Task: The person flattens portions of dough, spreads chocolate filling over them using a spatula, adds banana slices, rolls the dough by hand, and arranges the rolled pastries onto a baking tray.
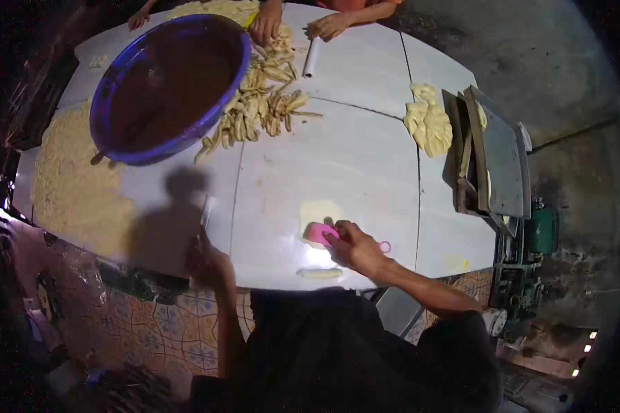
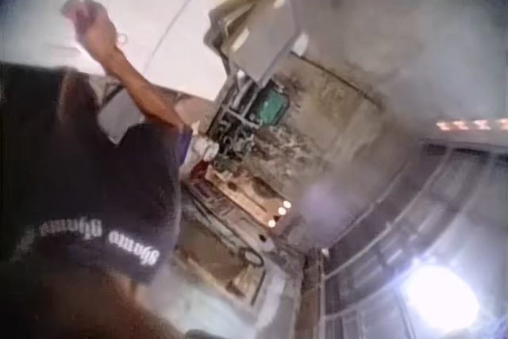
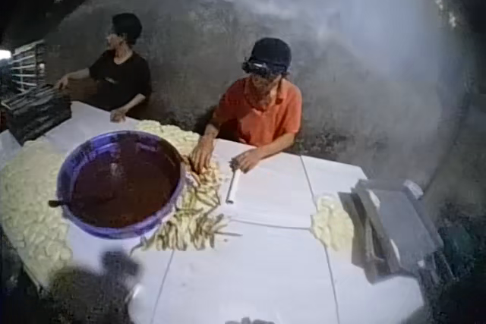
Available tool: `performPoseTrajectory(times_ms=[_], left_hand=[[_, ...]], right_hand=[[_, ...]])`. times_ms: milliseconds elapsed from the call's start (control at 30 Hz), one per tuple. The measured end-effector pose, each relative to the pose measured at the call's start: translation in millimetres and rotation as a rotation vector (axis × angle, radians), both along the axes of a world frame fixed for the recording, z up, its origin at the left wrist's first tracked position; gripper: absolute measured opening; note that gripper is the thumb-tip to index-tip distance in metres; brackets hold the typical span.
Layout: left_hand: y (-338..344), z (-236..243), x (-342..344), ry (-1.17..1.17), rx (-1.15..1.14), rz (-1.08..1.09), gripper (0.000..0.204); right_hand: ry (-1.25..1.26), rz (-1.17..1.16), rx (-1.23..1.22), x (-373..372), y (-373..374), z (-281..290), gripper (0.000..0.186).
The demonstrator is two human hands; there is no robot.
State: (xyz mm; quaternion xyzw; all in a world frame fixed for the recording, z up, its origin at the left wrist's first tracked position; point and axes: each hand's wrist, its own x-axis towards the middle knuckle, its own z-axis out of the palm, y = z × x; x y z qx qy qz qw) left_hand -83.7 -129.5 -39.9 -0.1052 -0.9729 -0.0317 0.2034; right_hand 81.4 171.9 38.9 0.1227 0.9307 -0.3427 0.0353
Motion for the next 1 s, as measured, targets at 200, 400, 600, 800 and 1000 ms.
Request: performPoseTrajectory(times_ms=[200,400,600,800,1000], left_hand=[[-11,-22,0,0.160,0.056,-0.060,0.066],[-49,-54,2,0.082,-0.115,0.079,0.047],[-2,10,8,0.007,0.066,0.047,0.049],[-10,-1,9,-0.106,0.100,0.045,0.063],[-7,-4,12,-0.154,0.179,0.086,0.068]], right_hand=[[0.164,0.126,0.340,20,-5,-14,0.044],[-0.428,0.188,0.056,-2,28,67,0.035],[-0.449,0.047,0.797,-19,102,70,0.036],[0.396,0.421,0.113,-217,-14,25,0.024],[0.358,0.194,0.360,-335,-107,-11,0.029]])
